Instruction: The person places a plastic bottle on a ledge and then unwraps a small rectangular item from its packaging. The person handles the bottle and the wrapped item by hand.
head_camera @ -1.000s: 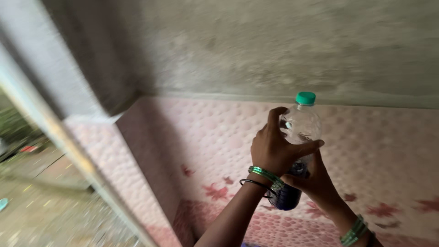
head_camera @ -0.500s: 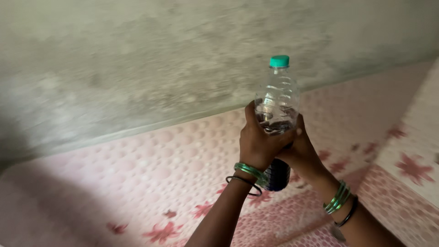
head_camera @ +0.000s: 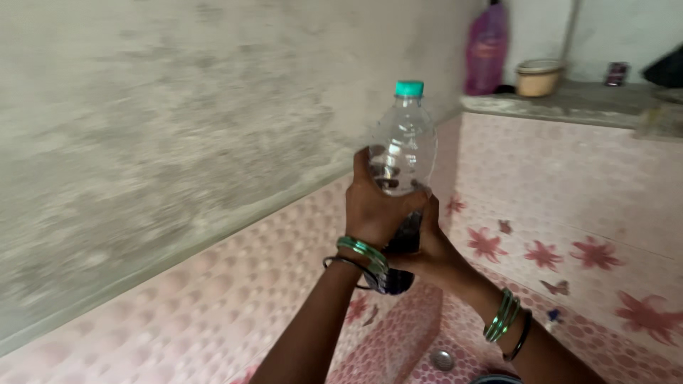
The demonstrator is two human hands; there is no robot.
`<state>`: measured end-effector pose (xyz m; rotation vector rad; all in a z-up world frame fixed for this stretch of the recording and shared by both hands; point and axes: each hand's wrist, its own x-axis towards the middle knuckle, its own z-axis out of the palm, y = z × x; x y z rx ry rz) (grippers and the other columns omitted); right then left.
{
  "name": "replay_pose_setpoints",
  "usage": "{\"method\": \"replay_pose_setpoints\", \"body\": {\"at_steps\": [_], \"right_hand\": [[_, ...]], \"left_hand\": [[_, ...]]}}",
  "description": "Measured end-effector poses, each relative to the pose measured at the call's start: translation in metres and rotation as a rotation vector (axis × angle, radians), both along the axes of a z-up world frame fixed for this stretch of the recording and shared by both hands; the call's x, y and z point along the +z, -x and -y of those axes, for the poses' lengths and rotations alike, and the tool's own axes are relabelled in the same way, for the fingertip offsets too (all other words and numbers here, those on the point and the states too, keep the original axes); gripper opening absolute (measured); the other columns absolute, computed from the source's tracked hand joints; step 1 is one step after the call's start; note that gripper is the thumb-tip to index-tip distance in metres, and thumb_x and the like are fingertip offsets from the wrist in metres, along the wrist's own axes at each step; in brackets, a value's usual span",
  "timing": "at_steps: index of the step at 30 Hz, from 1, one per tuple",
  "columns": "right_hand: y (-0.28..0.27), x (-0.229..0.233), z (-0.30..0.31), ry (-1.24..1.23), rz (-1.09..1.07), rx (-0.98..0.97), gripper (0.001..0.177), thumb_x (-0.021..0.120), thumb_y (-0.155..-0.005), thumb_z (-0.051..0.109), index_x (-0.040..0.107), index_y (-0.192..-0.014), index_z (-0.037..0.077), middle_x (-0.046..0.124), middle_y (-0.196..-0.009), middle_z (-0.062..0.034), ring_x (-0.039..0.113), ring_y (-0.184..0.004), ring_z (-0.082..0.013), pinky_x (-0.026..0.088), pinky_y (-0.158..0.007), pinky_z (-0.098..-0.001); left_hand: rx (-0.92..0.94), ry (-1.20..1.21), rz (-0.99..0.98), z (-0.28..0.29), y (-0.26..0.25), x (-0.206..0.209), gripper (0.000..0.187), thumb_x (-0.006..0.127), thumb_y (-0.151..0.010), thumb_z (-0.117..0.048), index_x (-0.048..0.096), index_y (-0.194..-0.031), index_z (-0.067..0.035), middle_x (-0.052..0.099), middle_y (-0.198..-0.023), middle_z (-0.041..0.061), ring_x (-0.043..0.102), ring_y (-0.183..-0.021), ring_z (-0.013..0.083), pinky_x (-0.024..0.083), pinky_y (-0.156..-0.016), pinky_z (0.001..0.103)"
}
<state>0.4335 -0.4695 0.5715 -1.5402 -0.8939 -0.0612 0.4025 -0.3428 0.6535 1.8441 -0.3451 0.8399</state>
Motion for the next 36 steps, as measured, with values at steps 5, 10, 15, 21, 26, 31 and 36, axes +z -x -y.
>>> {"method": "replay_pose_setpoints", "body": {"at_steps": [5, 10, 15, 21, 26, 31, 36], "right_hand": [[-0.048, 0.016, 0.052, -0.092, 0.031, -0.104, 0.126, 0.081, -0.070, 0.003, -0.007, -0.159, 0.019, 0.042, -0.149, -0.0141, 0.052, -0.135, -0.0265, 0.050, -0.106, -0.0415], [-0.112, 0.031, 0.106, -0.143, 0.023, -0.286, 0.122, 0.082, -0.068, 0.003, 0.000, -0.158, 0.017, 0.052, -0.139, -0.0122, 0.060, -0.125, -0.0230, 0.053, -0.102, -0.0395], [-0.174, 0.024, 0.149, -0.244, -0.020, -0.324, 0.110, 0.079, -0.074, 0.008, 0.009, -0.158, 0.016, 0.058, -0.132, -0.0126, 0.061, -0.122, -0.0218, 0.052, -0.101, -0.0390], [-0.228, 0.016, 0.175, -0.228, -0.052, -0.322, 0.087, 0.081, -0.074, 0.009, 0.032, -0.146, 0.010, 0.060, -0.125, -0.0092, 0.061, -0.117, -0.0177, 0.052, -0.098, -0.0356], [-0.255, 0.015, 0.179, -0.205, -0.098, -0.413, 0.082, 0.082, -0.074, 0.010, 0.035, -0.142, 0.010, 0.060, -0.114, -0.0087, 0.062, -0.106, -0.0167, 0.054, -0.091, -0.0355], [-0.278, 0.013, 0.182, -0.282, -0.032, -0.393, 0.081, 0.078, -0.075, 0.007, 0.034, -0.144, 0.008, 0.058, -0.119, -0.0097, 0.061, -0.111, -0.0166, 0.054, -0.092, -0.0351], [-0.296, 0.021, 0.183, -0.214, 0.051, -0.465, 0.081, 0.072, -0.077, 0.005, 0.032, -0.147, 0.009, 0.060, -0.123, -0.0122, 0.062, -0.113, -0.0191, 0.054, -0.091, -0.0351]], "left_hand": [[-0.182, 0.092, 0.027, 0.047, -0.066, 0.017, 0.089, 0.088, -0.060, -0.032, 0.045, -0.132, 0.001, 0.074, -0.111, 0.017, 0.076, -0.097, 0.0229, 0.064, -0.081, 0.034], [-0.268, 0.106, 0.042, 0.109, -0.137, 0.040, 0.085, 0.089, -0.062, -0.028, 0.047, -0.130, 0.001, 0.074, -0.110, 0.017, 0.075, -0.096, 0.0222, 0.063, -0.081, 0.034], [-0.332, 0.155, 0.041, 0.155, -0.202, 0.053, 0.083, 0.089, -0.063, -0.025, 0.047, -0.130, 0.001, 0.074, -0.110, 0.016, 0.075, -0.098, 0.0216, 0.062, -0.082, 0.033], [-0.344, 0.150, 0.069, 0.177, -0.258, 0.045, 0.088, 0.090, -0.064, -0.026, 0.044, -0.133, 0.000, 0.072, -0.114, 0.016, 0.072, -0.103, 0.0231, 0.061, -0.085, 0.034], [-0.467, 0.147, 0.023, 0.179, -0.291, 0.034, 0.099, 0.091, -0.067, -0.029, 0.033, -0.143, 0.001, 0.067, -0.122, 0.016, 0.069, -0.111, 0.0223, 0.060, -0.091, 0.035], [-0.556, 0.162, -0.035, 0.183, -0.311, 0.004, 0.101, 0.089, -0.068, -0.028, 0.031, -0.145, 0.002, 0.066, -0.122, 0.016, 0.068, -0.109, 0.0223, 0.059, -0.092, 0.035], [-0.560, 0.308, -0.178, 0.182, -0.325, -0.012, 0.094, 0.090, -0.063, -0.026, 0.039, -0.138, -0.001, 0.069, -0.114, 0.015, 0.071, -0.100, 0.0216, 0.062, -0.084, 0.035]]}}
